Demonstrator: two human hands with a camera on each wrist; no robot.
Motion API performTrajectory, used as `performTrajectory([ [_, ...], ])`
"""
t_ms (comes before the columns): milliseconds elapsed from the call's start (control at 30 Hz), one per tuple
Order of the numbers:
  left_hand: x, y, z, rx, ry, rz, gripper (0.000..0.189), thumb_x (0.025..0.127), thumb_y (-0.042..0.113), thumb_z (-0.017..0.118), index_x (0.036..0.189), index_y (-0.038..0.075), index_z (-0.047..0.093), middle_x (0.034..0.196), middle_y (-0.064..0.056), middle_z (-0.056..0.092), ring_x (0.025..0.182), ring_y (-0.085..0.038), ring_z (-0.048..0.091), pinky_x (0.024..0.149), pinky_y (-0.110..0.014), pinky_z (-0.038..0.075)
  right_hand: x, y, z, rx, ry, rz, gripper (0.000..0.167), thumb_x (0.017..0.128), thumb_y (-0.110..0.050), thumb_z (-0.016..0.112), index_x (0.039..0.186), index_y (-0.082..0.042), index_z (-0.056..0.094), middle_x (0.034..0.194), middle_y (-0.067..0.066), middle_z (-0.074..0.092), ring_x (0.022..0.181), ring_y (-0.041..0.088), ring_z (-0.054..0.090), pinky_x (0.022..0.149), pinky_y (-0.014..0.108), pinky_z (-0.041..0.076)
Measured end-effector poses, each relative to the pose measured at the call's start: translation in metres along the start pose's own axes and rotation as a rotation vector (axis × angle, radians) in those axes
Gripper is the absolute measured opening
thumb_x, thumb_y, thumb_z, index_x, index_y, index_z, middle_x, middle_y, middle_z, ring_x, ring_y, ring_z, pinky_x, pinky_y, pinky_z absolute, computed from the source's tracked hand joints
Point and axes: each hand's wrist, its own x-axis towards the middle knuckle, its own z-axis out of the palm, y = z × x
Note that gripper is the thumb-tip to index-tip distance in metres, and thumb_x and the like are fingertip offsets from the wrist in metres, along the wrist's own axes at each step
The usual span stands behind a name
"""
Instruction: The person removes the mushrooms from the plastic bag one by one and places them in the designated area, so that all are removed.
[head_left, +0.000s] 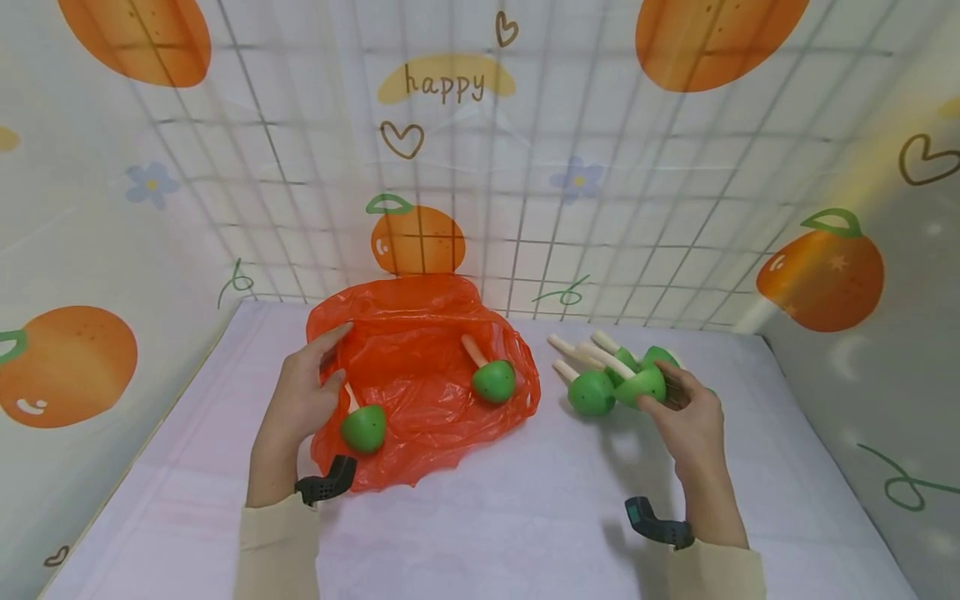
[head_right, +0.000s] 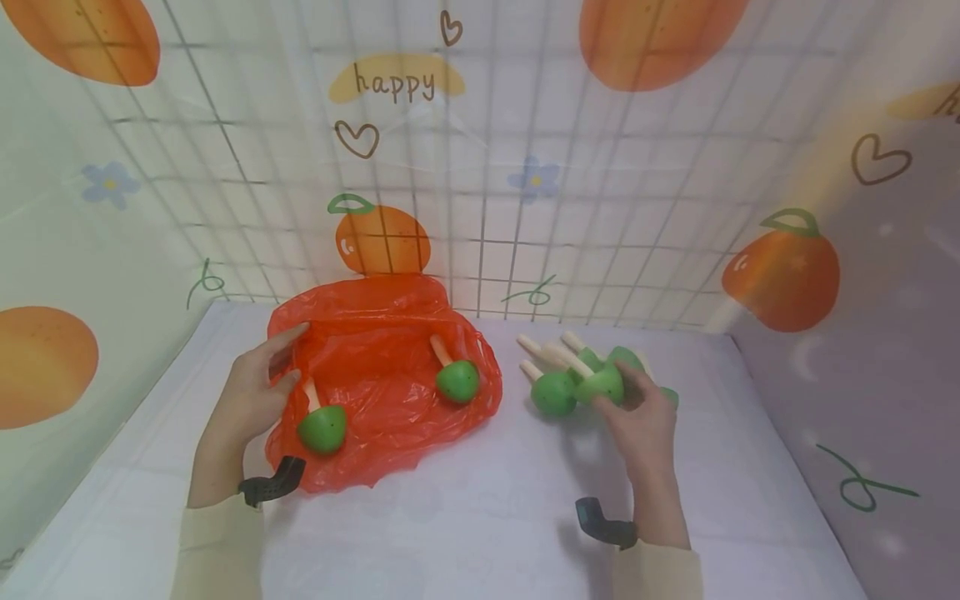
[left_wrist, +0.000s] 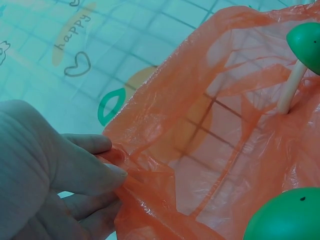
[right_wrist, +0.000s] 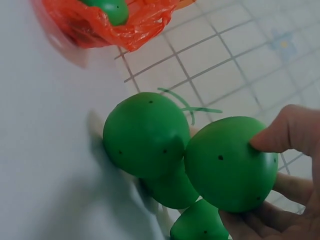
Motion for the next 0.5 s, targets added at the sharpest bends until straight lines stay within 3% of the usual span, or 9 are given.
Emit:
performTrajectory([
  [233,-0.001,0.000,0.000,-0.003,0.003,0.004,0.066,0.099,-0.011,0.057,0.161,0.009,0.044,0.155,-0.017,0.052,0.139,-0.038,0.053,0.108,-0.052,0.051,0.003,0.007,-0.003,-0.023,0.002,0.004,0.067,0.091,-0.001,0.065,0.157,-0.010,0.051,0.150,0.015,0.055,0.132,0.029,0.053,0.106,0.036,0.048],
  [500,-0.001,0.000,-0.001,0.005,0.008,0.005,0.066,0.099,-0.011,0.057,0.161,0.009,0.044,0.155,-0.017,0.052,0.140,-0.039,0.052,0.109,-0.052,0.050,0.005,0.012,-0.009,-0.021,-0.016,-0.016,0.067,0.090,0.002,0.065,0.155,-0.008,0.052,0.148,0.015,0.056,0.125,0.022,0.053,0.093,0.016,0.046],
])
